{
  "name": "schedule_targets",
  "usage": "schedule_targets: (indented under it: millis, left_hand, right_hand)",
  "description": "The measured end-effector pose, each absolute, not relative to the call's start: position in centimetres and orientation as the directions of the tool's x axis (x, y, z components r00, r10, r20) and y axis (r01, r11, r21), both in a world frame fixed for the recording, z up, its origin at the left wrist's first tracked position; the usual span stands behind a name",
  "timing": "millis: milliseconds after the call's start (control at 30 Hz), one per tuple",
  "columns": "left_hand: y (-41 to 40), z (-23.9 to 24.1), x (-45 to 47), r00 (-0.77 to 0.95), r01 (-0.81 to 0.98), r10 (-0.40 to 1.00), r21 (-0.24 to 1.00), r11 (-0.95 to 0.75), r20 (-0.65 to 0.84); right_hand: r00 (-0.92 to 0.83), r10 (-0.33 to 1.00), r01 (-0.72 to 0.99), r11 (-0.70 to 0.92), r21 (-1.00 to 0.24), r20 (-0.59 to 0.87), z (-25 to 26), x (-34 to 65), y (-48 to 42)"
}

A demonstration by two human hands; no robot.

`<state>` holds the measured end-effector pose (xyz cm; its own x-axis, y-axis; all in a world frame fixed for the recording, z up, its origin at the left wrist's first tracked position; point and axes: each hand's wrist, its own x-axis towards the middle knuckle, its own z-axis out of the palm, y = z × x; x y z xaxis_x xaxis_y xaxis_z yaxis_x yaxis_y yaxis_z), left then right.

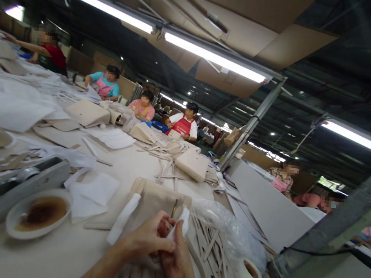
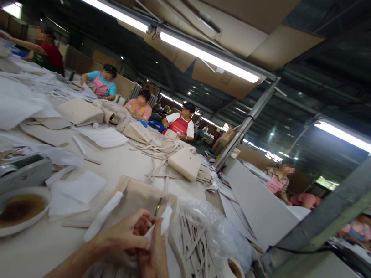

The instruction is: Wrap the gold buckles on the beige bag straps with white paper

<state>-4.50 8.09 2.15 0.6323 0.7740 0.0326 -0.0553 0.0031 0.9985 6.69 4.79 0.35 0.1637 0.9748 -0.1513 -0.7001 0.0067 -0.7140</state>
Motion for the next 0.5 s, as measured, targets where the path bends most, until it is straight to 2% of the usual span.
schedule_targets:
  millis: [133, 333, 433, 500]
  left_hand:
    - [7.4, 2.8, -4.4, 0.495, 0.161, 0.854, 0.948, -0.274, 0.163]
    - [7.1, 2.4, -3.5, 0.468, 0.307, 0.835, 0.833, -0.461, 0.29]
    - [7.7, 2.1, -3.7, 0.454, 0.238, 0.856, 0.892, -0.383, 0.246]
    - [8.3, 1.9, -4.0, 0.477, 0.126, 0.875, 0.978, -0.165, 0.086]
  right_hand:
    - [0.199, 0.969, -0.737, 0.052, -0.674, -0.144, -0.2, 6.6, 5.2]
    - [0.229, 0.963, -0.668, 0.047, -0.743, -0.145, -1.6, 6.9, 5.4]
    - [0.236, 0.961, -0.665, 0.054, -0.745, -0.142, -1.3, 7.1, 5.0]
    - [0.228, 0.963, -0.675, 0.048, -0.736, -0.146, -1.0, 7.2, 4.6]
